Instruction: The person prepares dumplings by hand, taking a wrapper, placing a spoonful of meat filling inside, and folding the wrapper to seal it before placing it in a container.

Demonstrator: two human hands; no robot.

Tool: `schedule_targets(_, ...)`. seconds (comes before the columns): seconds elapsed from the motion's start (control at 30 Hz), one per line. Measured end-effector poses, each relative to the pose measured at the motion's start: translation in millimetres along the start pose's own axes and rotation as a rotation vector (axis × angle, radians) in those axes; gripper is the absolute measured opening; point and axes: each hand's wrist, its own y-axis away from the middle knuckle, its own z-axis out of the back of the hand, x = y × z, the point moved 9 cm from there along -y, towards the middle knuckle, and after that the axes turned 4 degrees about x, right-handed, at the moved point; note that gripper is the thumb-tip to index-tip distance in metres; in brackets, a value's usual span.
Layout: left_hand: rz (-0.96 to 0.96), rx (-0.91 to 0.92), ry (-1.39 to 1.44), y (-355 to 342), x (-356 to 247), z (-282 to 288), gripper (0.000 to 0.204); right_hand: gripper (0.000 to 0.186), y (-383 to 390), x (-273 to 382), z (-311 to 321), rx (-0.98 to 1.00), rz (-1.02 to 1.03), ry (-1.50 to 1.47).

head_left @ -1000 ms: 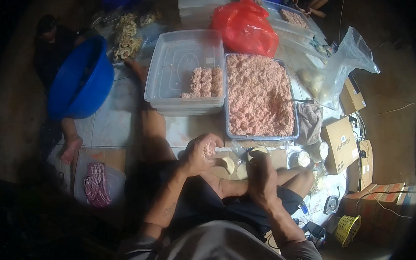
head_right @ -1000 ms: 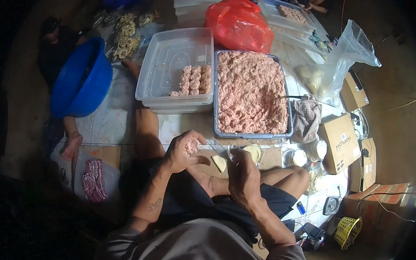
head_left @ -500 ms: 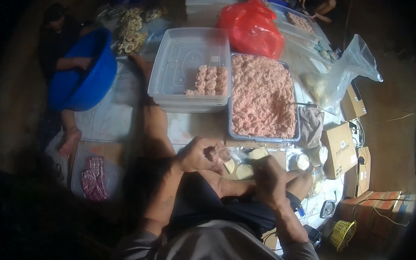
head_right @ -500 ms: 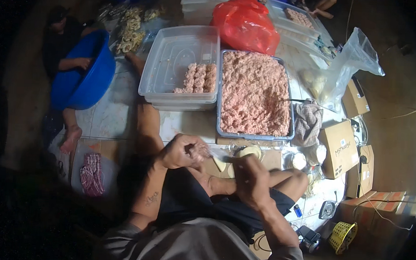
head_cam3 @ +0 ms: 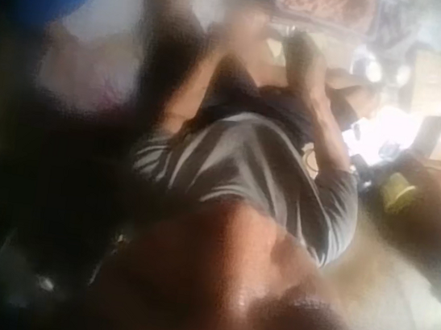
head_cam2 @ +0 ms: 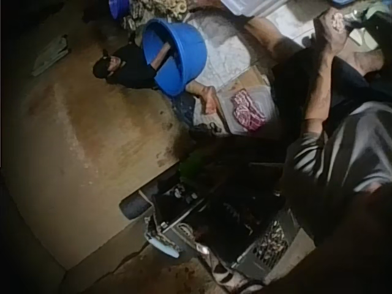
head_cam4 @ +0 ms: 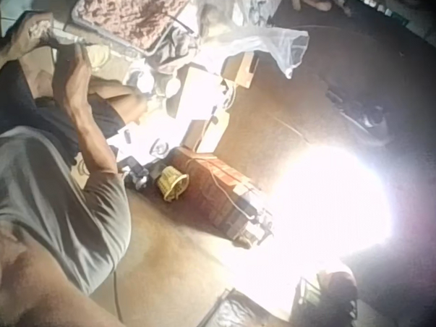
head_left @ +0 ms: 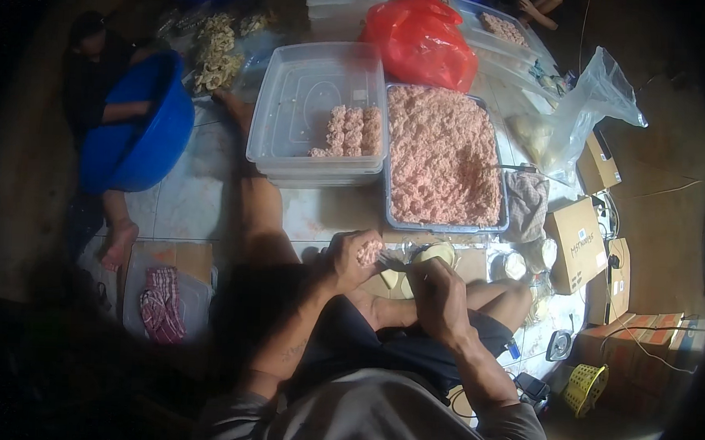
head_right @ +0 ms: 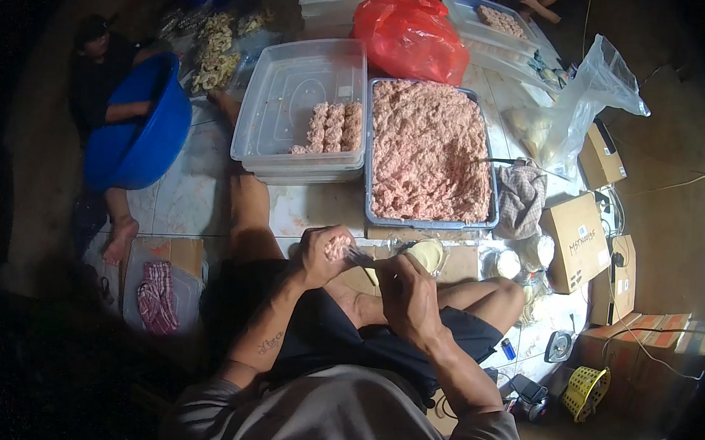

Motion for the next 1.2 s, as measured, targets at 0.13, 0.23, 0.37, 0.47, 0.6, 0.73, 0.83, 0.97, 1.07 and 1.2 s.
schedule_targets(0.13,0.024,0.107,-0.083,6,26,-25,0.033,0.005,-3,-11,6,-0.137,0.024,-0.189)
schedule_targets(0.23,0.095,0.212,0.083,8,27,-25,0.037,0.002,-16,-49,20,-0.257,-0.115,-0.565)
schedule_targets(0.37,0.119,0.204,0.374,13,14,-19,0.05,0.011,-12,-166,-19,-0.004,-0.396,-0.783)
schedule_targets(0.47,0.11,0.161,0.274,7,22,-14,0.049,0.009,46,-217,-62,-0.08,-0.644,-1.108)
schedule_targets(0.6,0.256,0.207,0.379,18,55,-46,0.041,0.009,35,-111,-19,-0.068,-0.317,-0.717)
schedule_targets(0.73,0.12,0.265,0.256,-8,9,-46,0.026,0.016,21,-8,10,-0.067,0.093,0.132)
schedule_targets(0.83,0.007,0.156,0.001,-11,-3,-30,0.032,0.018,23,-11,22,0.06,0.089,0.18)
schedule_targets(0.97,0.13,0.195,0.155,-2,16,-30,0.037,0.013,20,-5,37,-0.047,0.035,0.083)
schedule_targets(1.07,0.025,0.224,0.505,1,-1,-31,0.038,0.011,19,-8,44,-0.173,-0.011,-0.024)
schedule_targets(1.2,-0.093,0.094,0.144,-3,-7,-25,0.032,0.009,12,-28,5,-0.063,-0.083,-0.111)
